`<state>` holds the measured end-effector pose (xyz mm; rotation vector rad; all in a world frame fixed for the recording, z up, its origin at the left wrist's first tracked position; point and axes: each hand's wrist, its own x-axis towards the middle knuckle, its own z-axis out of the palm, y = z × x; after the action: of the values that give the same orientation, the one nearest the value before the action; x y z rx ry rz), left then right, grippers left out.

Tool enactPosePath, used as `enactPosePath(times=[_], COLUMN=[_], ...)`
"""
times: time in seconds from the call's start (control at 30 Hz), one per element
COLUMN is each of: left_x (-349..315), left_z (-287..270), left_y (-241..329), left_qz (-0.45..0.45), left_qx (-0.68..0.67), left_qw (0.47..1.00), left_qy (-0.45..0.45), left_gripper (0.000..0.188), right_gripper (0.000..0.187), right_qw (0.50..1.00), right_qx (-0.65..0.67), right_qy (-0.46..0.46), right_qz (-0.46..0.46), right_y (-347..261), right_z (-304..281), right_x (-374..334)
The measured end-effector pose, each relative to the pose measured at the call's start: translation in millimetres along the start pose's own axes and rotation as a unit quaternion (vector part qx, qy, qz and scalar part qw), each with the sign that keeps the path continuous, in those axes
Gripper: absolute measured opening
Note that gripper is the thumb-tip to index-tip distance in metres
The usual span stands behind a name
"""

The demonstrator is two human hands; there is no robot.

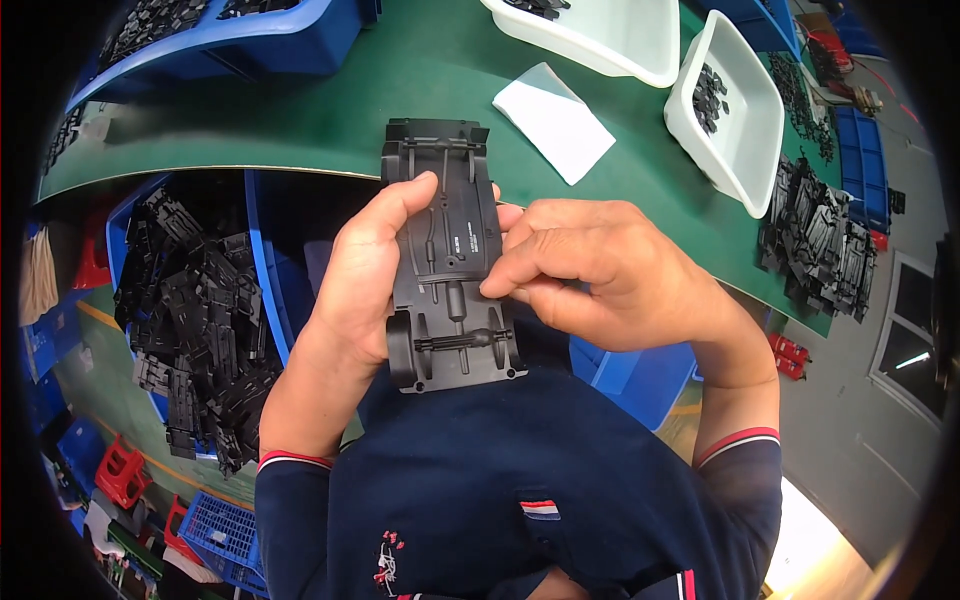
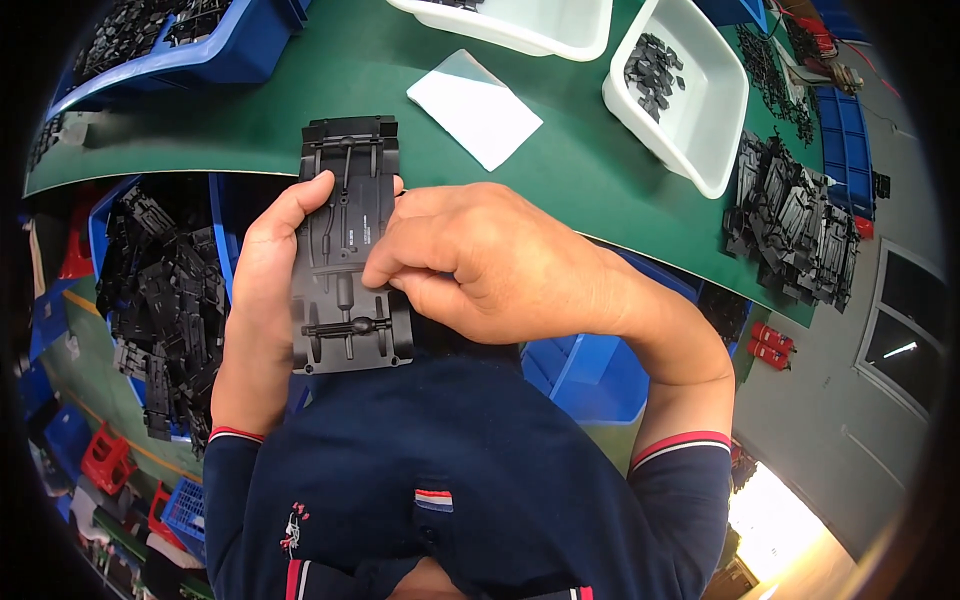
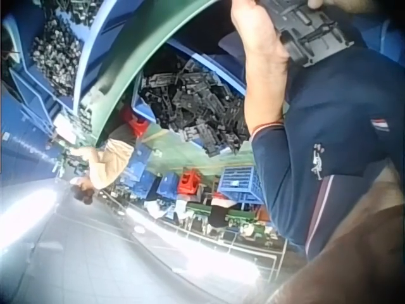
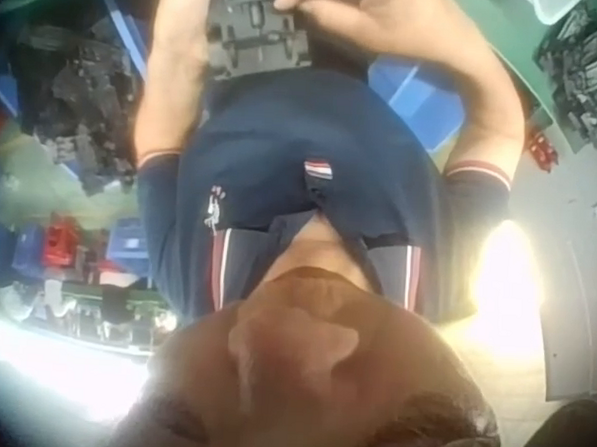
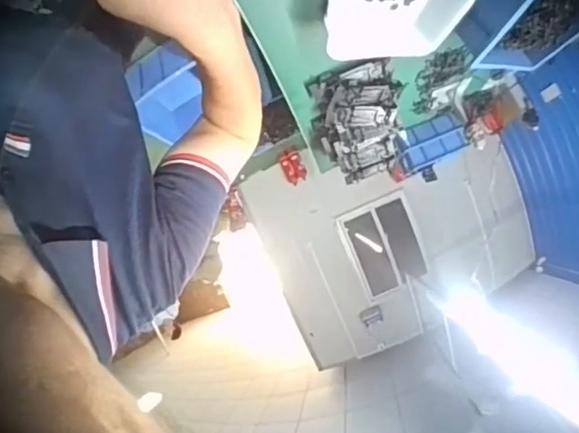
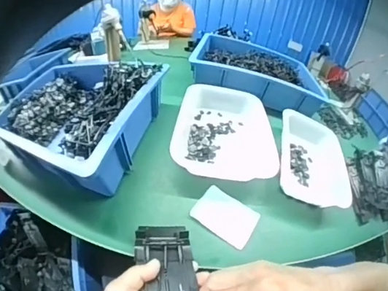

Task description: The person assembles toy car chassis by picking up small components from a tray, pressing them onto an adhesive pad, attaching them onto each chassis by hand, and stacking the chassis on the table.

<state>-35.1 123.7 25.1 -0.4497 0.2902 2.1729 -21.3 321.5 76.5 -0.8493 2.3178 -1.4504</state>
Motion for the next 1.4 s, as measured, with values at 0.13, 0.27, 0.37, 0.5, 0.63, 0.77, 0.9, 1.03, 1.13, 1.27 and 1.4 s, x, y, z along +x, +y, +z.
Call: enactPosePath(times=[0.13, 0.27, 0.37, 0.5, 0.63, 0.77, 0.9, 1.03, 1.13, 1.27, 1.4], left_x=[-1.7, -0.8, -0.6, -2.0, -2.7, -5.6, -6.5, -6.5, -4.3, -5.6, -6.5], left_z=[2.8, 4.1, 2.8, 6.5, 12.4, 21.2, 26.4, 26.9, 26.9, 29.3, 28.5], left_y=[-0.7, -0.8, 0.8, 1.8, 3.9, 3.0, 0.5, -0.8, 0.6, 0.1, 5.5], left_qz=[0.002, 0.006, -0.021, -0.036, -0.044, -0.029, -0.006, 0.006, -0.006, 0.010, 0.005], left_qx=[0.008, 0.021, -0.017, -0.040, -0.026, -0.011, 0.033, 0.051, 0.041, 0.029, 0.020], left_qw=[1.000, 0.999, 1.000, 0.999, 0.998, 0.999, 0.998, 0.997, 0.998, 0.998, 0.999], left_qy=[0.025, 0.044, 0.006, 0.001, 0.035, 0.026, 0.057, 0.053, 0.051, 0.052, 0.040], left_gripper=[0.045, 0.045, 0.045, 0.045, 0.044, 0.043, 0.041, 0.041, 0.042, 0.042, 0.042], right_gripper=[0.013, 0.013, 0.016, 0.019, 0.015, 0.010, 0.010, 0.010, 0.009, 0.009, 0.016], right_qw=[1.000, 1.000, 1.000, 1.000, 0.995, 0.990, 0.993, 0.995, 0.997, 0.997, 0.997], right_qx=[-0.011, -0.006, -0.017, -0.012, 0.056, 0.122, 0.108, 0.088, 0.068, 0.074, 0.071], right_qy=[-0.014, 0.004, 0.004, -0.015, -0.045, -0.026, -0.038, -0.035, -0.021, -0.001, -0.003], right_qz=[-0.005, -0.015, -0.019, 0.011, 0.066, 0.058, 0.040, 0.027, 0.015, -0.005, -0.002], right_y=[-2.8, -1.0, -1.4, -7.8, -9.4, -4.6, -5.1, -6.5, -4.8, -4.6, -4.8], right_z=[-0.8, 1.9, 0.3, -3.4, -10.3, -8.9, -12.0, -12.0, -9.4, -9.8, -14.5], right_x=[1.5, 1.4, 2.1, 3.8, 3.7, 2.1, 0.7, 1.2, 0.1, 0.7, 3.4])
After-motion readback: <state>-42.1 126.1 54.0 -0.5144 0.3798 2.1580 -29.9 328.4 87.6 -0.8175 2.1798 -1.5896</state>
